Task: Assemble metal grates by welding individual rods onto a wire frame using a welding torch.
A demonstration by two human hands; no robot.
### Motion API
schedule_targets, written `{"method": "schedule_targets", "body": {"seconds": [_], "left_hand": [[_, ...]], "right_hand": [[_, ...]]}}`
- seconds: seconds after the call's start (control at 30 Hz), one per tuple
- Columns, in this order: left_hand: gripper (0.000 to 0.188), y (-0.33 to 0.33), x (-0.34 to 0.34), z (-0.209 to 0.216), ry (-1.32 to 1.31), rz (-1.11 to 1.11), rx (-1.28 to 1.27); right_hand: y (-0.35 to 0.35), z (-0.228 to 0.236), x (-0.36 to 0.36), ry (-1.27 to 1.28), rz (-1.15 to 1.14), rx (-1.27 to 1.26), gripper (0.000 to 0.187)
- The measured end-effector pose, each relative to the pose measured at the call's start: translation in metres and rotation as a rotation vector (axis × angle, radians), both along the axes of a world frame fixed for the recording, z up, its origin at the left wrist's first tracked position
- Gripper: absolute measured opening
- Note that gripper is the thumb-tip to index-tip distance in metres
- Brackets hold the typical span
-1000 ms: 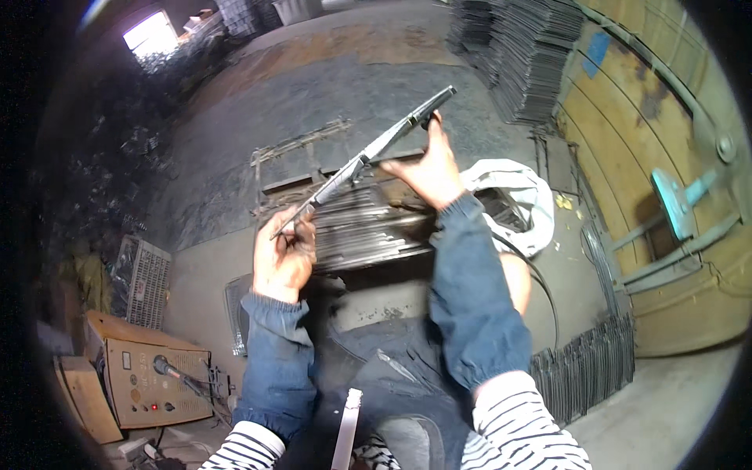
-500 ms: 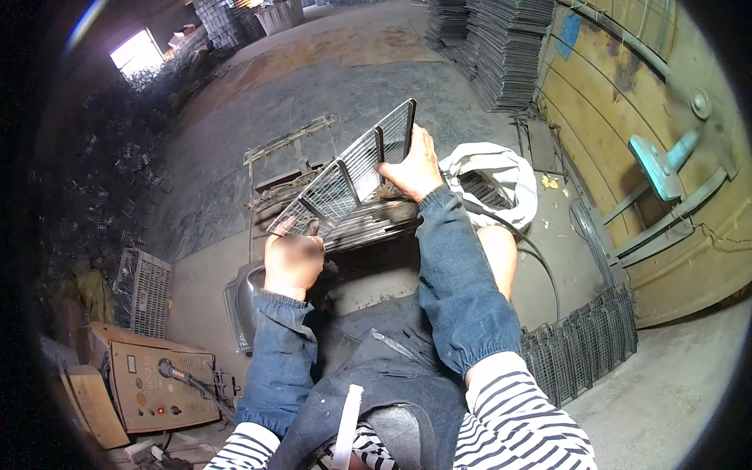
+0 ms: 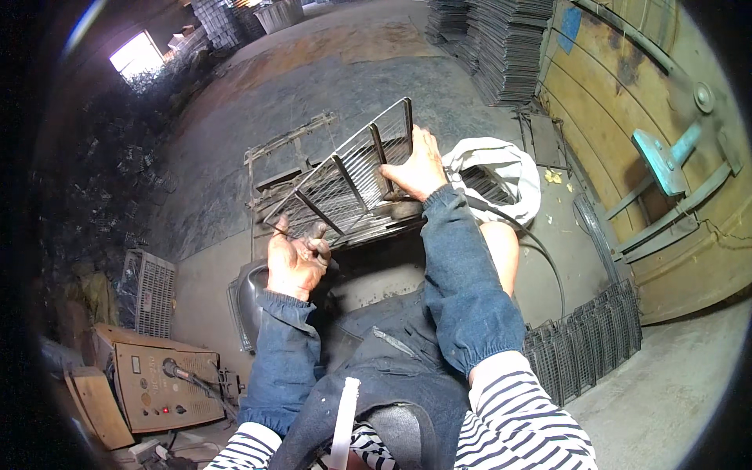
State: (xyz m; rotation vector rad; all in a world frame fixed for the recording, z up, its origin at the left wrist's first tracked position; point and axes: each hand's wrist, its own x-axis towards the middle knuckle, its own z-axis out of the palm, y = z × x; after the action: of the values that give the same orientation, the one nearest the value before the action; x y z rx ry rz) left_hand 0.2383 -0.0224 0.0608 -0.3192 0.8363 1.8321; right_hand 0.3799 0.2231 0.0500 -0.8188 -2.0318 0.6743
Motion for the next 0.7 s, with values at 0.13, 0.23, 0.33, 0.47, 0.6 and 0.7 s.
{"method": "schedule_targets", "body": {"seconds": [0.13,0.23,0.33,0.47,0.6,0.7], "left_hand": [[0.079,-0.027,0.013,0.014,0.639,-0.117,-0.099],[0.057,-0.044,0.029,0.026,1.575,0.143,-0.655],[0.061,-0.038,0.022,-0.004,1.717,-0.114,-0.641],[0.027,-0.011,0.03,-0.043,1.244,0.08,-0.139],[0.028,-0.017,0.032,-0.045,1.193,0.057,-0.159],[0.029,-0.015,0.03,-0.052,1.243,0.057,-0.189]], "right_hand": [[0.009,0.001,0.008,0.012,0.012,-0.021,0.083],[0.014,0.004,0.016,-0.001,0.04,-0.016,0.077],[0.012,0.007,0.017,0.021,0.1,0.003,0.07],[0.005,0.004,0.019,0.013,0.145,-0.018,0.069],[-0.002,0.01,0.02,0.011,0.167,-0.043,0.069],[0.005,0.0,0.017,-0.03,0.175,-0.034,0.074]]}}
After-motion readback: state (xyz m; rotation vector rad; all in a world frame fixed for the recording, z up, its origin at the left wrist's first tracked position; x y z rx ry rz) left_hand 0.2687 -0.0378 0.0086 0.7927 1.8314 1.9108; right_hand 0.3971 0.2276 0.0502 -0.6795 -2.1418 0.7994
